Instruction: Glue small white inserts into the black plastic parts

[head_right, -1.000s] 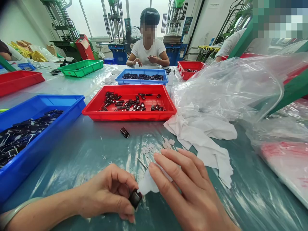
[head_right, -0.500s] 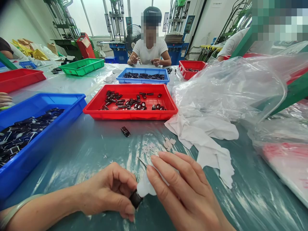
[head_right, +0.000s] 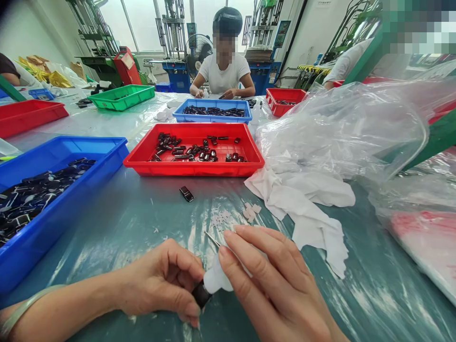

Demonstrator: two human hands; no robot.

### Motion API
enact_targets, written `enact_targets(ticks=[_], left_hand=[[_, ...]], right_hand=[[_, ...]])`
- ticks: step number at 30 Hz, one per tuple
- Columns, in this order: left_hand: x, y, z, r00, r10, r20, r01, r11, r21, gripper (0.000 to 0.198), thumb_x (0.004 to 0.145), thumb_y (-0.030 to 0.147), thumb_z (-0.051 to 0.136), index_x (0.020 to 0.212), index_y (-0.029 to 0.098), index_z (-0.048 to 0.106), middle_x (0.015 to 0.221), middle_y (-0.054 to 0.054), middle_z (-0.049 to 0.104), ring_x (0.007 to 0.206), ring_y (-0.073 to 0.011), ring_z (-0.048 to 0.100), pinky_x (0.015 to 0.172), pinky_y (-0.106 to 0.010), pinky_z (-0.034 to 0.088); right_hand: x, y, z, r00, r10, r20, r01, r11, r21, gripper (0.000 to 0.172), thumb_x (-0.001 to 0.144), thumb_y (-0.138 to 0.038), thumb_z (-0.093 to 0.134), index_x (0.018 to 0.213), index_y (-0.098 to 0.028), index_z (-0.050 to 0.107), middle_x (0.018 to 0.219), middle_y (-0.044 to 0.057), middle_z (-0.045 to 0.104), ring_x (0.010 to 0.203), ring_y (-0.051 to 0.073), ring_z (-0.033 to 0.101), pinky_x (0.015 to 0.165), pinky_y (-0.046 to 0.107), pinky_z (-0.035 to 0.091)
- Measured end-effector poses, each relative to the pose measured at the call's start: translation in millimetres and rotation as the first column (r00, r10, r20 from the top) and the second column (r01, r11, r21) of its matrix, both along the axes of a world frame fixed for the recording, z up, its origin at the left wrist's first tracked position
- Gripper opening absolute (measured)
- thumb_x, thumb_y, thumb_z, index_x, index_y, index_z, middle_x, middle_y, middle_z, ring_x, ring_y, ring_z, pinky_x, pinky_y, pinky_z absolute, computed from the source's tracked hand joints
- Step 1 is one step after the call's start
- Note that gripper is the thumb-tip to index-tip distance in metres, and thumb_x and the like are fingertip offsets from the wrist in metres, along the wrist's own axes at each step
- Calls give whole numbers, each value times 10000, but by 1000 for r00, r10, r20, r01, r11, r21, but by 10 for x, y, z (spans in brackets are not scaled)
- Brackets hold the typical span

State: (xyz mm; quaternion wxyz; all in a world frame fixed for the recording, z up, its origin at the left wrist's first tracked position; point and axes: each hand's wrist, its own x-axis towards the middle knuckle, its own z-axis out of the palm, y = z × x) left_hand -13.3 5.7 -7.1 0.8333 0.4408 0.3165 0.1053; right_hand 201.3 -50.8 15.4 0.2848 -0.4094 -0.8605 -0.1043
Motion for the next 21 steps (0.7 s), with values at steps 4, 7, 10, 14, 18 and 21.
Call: enact_targets(ticks=[4, 7, 10, 14, 18, 21], left_hand=[[0, -4, -4, 1000, 5, 5, -5, 1000, 8, 185, 606, 180, 744, 775, 115, 708, 620, -9, 626, 552, -94, 599, 581, -192, 493], [-1, -5, 4, 1000, -1, 9, 0, 1000, 10, 188, 614, 157, 735, 795, 113, 712, 632, -14, 636, 556, -86, 601, 575, -177, 492], [-5, -2, 16, 1000, 4, 9, -4, 1000, -1, 187, 618, 142, 731, 801, 110, 715, 618, -14, 640, 545, -79, 597, 562, -165, 490], [-8, 9, 12, 1000, 14, 16, -13, 1000, -20, 191, 618, 128, 733, 806, 106, 715, 604, -13, 647, 544, -78, 604, 557, -157, 492], [-6, 1, -12, 999, 24, 36, -23, 999, -26, 195, 610, 118, 741, 803, 109, 710, 597, -11, 655, 542, -80, 614, 538, -144, 488], [-3, -13, -23, 998, 40, 50, -38, 998, -40, 197, 605, 124, 746, 797, 111, 707, 588, -8, 654, 527, -82, 614, 526, -145, 489]], right_hand=[[0, 10, -19, 999, -23, -30, 24, 999, 32, 346, 889, -161, 384, 1165, -226, 582, 1214, 51, 600, 1196, 259, 484, 944, 428, 467], [16, 13, -12, 1000, 2, -25, -2, 1000, 14, 336, 887, -162, 398, 1164, -214, 583, 1256, 47, 566, 1206, 258, 472, 968, 410, 446], [43, 14, 9, 999, 33, 9, -33, 999, -5, 357, 886, -162, 399, 1205, -215, 552, 1294, 46, 534, 1212, 270, 458, 957, 418, 449], [64, 10, 26, 999, 49, 22, -48, 998, -35, 375, 875, -133, 409, 1226, -192, 528, 1318, 64, 505, 1224, 286, 436, 960, 436, 439], [68, 10, 23, 998, 46, 30, -45, 999, -27, 365, 882, -131, 393, 1214, -193, 535, 1302, 64, 517, 1224, 274, 440, 958, 419, 446], [64, 17, 18, 999, 34, 35, -34, 999, -5, 357, 891, -141, 381, 1203, -205, 544, 1257, 62, 560, 1210, 261, 462, 938, 409, 467]])
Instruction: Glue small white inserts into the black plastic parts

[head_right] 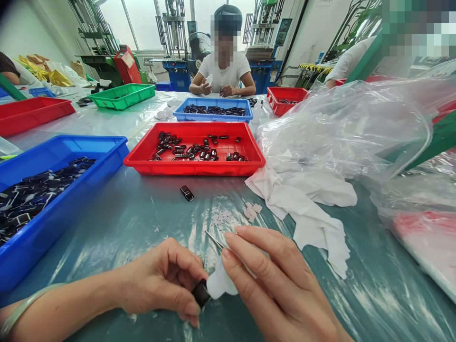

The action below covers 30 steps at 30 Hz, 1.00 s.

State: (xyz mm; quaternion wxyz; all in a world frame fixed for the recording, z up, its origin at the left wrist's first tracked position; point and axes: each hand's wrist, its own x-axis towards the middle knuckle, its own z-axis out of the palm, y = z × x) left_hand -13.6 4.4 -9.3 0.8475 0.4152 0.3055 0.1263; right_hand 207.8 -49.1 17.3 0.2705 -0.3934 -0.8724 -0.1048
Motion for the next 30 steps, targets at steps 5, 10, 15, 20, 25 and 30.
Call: enact_targets(ticks=[5, 10, 15, 20, 25, 30], left_hand=[[4, 1, -6, 1000, 3, 6, -3, 1000, -8, 217, 585, 127, 761, 793, 106, 705, 599, -8, 655, 524, -81, 617, 530, -148, 499], [0, 9, -11, 1000, 1, 12, -1, 1000, 8, 223, 590, 137, 763, 804, 110, 707, 605, -7, 655, 537, -81, 620, 535, -145, 497], [-2, 9, 6, 1000, 3, -2, -3, 1000, 22, 217, 579, 137, 770, 788, 112, 717, 628, -13, 652, 552, -83, 614, 544, -153, 488], [-8, 17, 22, 1000, 2, -14, -1, 993, 120, 225, 566, 127, 780, 788, 133, 743, 717, -25, 644, 624, -88, 597, 611, -182, 489], [-5, 22, 39, 1000, 7, 25, -13, 973, 230, 219, 588, 80, 751, 796, 149, 753, 729, -32, 625, 639, -81, 572, 607, -172, 468], [-7, 11, 57, 1000, -15, 12, 10, 939, 344, 220, 614, 71, 726, 822, 136, 754, 744, -47, 614, 626, -74, 555, 578, -154, 455]], right_hand=[[-20, -10, -1, 1000, 12, -9, -12, 1000, -1, 345, 878, -99, 401, 1182, -156, 555, 1265, 97, 539, 1212, 283, 456, 943, 433, 460], [-12, 2, 15, 1000, 16, -5, -16, 999, -41, 350, 874, -87, 410, 1186, -168, 548, 1274, 82, 527, 1228, 274, 434, 973, 408, 435], [-3, 156, -6, 998, -24, -54, 24, 1000, 16, 315, 833, -45, 448, 1084, -192, 569, 1127, 64, 605, 1143, 199, 508, 940, 311, 459], [16, 284, -72, 907, -295, -299, 240, 948, -209, 275, 826, -236, 537, 1100, -245, 542, 1083, 37, 623, 971, 192, 605, 830, 298, 505], [110, 395, -139, 724, -510, -463, 218, 807, -549, 328, 741, -451, 628, 1006, -270, 559, 979, 42, 670, 864, 236, 638, 728, 341, 523], [154, 443, -189, 713, -532, -456, 213, 785, -582, 302, 733, -400, 642, 990, -256, 577, 941, 34, 684, 853, 236, 646, 735, 360, 519]])
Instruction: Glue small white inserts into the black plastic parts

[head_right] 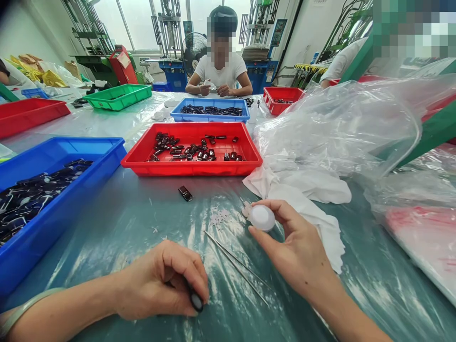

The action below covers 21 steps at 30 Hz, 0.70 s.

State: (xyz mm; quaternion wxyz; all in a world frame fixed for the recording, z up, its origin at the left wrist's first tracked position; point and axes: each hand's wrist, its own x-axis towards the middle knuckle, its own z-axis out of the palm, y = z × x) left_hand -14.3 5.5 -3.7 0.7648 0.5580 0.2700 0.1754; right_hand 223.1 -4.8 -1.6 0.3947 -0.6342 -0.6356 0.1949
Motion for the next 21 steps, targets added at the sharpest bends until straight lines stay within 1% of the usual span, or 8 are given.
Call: enact_targets(ticks=[2, 4, 5, 7, 9, 13, 16, 21], left_hand=[[-5, 0, 5, 1000, -1, -9, 1, 1000, 7, 222, 614, 85, 730, 829, 136, 753, 745, -47, 611, 629, -79, 556, 582, -161, 458], [-9, 4, 9, 1000, 2, -26, -2, 1000, 1, 232, 609, 104, 741, 839, 138, 753, 735, -43, 609, 624, -80, 549, 569, -160, 449], [-10, 8, 9, 999, 4, -35, -5, 1000, -9, 234, 606, 116, 747, 839, 138, 752, 730, -42, 611, 620, -80, 545, 559, -158, 443], [-10, 14, 5, 999, 12, -52, -15, 999, -42, 239, 597, 134, 759, 836, 140, 752, 725, -42, 623, 617, -80, 537, 541, -155, 432], [-8, 14, -10, 998, 22, -64, -28, 995, -94, 239, 584, 147, 772, 822, 141, 751, 718, -39, 636, 615, -83, 535, 536, -157, 430], [-7, 5, -48, 998, 36, -57, -45, 983, -176, 242, 557, 162, 793, 792, 141, 741, 713, -31, 649, 603, -92, 566, 541, -171, 450], [-12, 5, -57, 999, 30, -37, -37, 980, -195, 233, 568, 166, 787, 793, 132, 732, 710, -28, 648, 589, -93, 583, 532, -167, 453], [-20, 16, -25, 997, -1, -74, -14, 979, -201, 227, 575, 189, 783, 783, 118, 727, 668, -18, 628, 554, -83, 571, 511, -156, 440]], right_hand=[[-20, -39, 17, 997, 19, 77, -25, 996, 80, 262, 758, -325, 621, 1012, -276, 580, 976, 17, 666, 905, 227, 629, 756, 349, 505], [-57, -99, 63, 971, 82, 223, -132, 966, 222, 252, 794, -220, 565, 1039, -282, 571, 1035, 16, 642, 969, 208, 611, 784, 324, 498], [-79, -129, 92, 942, 117, 315, -212, 934, 288, 269, 803, -172, 539, 1050, -274, 565, 1062, 24, 630, 999, 200, 603, 802, 313, 497], [-125, -180, 150, 864, 163, 477, -361, 860, 360, 303, 800, -86, 496, 1051, -244, 561, 1087, 48, 617, 1050, 199, 582, 845, 321, 487], [-163, -212, 192, 797, 148, 585, -441, 804, 398, 340, 787, -7, 453, 1026, -219, 568, 1058, 66, 624, 1064, 205, 569, 873, 360, 466], [-186, -246, 211, 735, 86, 673, -482, 764, 430, 379, 796, 63, 422, 1004, -207, 589, 1013, 74, 639, 1051, 195, 558, 881, 402, 418], [-153, -272, 182, 715, 116, 689, -517, 751, 410, 336, 819, 22, 464, 1040, -193, 599, 1047, 88, 636, 1089, 210, 539, 928, 439, 368], [-121, -322, 142, 659, 179, 730, -586, 730, 351, 358, 832, -22, 443, 1120, -176, 589, 1106, 94, 634, 1168, 234, 496, 1009, 472, 284]])
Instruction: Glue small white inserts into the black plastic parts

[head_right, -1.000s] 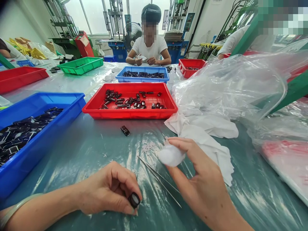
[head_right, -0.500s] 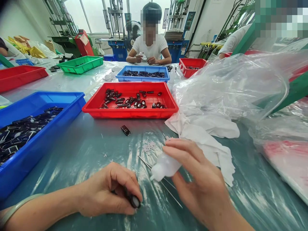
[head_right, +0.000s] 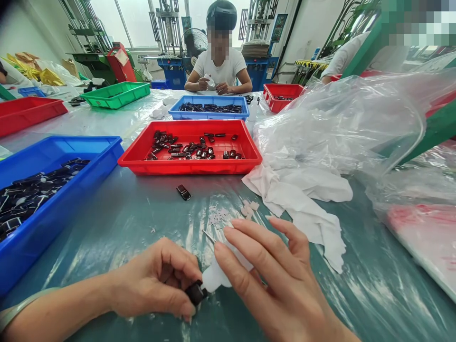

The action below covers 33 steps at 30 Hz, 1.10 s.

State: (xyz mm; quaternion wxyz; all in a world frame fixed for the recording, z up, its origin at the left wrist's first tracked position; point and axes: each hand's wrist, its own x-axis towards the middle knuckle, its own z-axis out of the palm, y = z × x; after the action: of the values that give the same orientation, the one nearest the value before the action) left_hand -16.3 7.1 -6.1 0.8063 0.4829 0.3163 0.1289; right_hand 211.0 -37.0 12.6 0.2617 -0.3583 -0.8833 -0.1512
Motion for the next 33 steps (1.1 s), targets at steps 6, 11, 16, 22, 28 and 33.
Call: enact_targets(ticks=[6, 11, 16, 22, 28, 33], left_hand=[[1, -4, 23, 1000, -17, -14, 17, 1000, -9, 211, 587, 192, 772, 775, 106, 726, 620, -13, 609, 528, -77, 559, 498, -152, 438], [-2, 6, 10, 1000, -20, -2, 20, 1000, -10, 233, 594, 191, 773, 804, 104, 721, 629, -14, 612, 532, -73, 565, 507, -149, 450], [-5, 3, -19, 1000, -1, 11, 1, 1000, -9, 235, 590, 192, 778, 802, 111, 717, 649, -13, 615, 539, -79, 580, 515, -157, 460], [-7, -4, -15, 1000, -13, -5, 13, 1000, -7, 239, 586, 214, 779, 798, 119, 723, 643, -11, 613, 533, -82, 567, 515, -168, 455], [4, 5, 16, 999, -39, -29, 39, 999, 6, 250, 590, 239, 777, 802, 118, 726, 625, -8, 604, 533, -82, 552, 518, -171, 447], [4, 10, 9, 998, -43, -37, 43, 999, 19, 257, 591, 241, 773, 816, 125, 729, 635, -12, 608, 532, -87, 558, 517, -177, 454]], right_hand=[[-81, -51, 16, 999, -30, -43, 29, 999, -22, 343, 880, -79, 359, 1130, -182, 570, 1041, 96, 669, 1195, 241, 473, 1027, 507, 249], [-94, -75, 39, 1000, -10, -27, 9, 999, -32, 327, 883, -90, 372, 1116, -171, 587, 1042, 89, 679, 1218, 222, 456, 1049, 476, 222], [-100, -87, 60, 999, -27, -45, 25, 999, -36, 295, 894, -118, 394, 1095, -194, 596, 1036, 65, 690, 1186, 207, 497, 1056, 448, 231], [-124, -102, 67, 996, -70, -51, 68, 997, -46, 302, 898, -118, 388, 1104, -223, 583, 1059, 45, 691, 1137, 228, 546, 1047, 480, 254], [-149, -119, 86, 996, -60, -61, 57, 998, -36, 333, 872, -47, 404, 1102, -202, 586, 1047, 46, 699, 1121, 200, 562, 1063, 429, 254], [-147, -125, 91, 996, -73, -41, 71, 996, -49, 308, 899, -75, 394, 1080, -231, 588, 1028, 27, 705, 1065, 199, 596, 1051, 452, 258]])
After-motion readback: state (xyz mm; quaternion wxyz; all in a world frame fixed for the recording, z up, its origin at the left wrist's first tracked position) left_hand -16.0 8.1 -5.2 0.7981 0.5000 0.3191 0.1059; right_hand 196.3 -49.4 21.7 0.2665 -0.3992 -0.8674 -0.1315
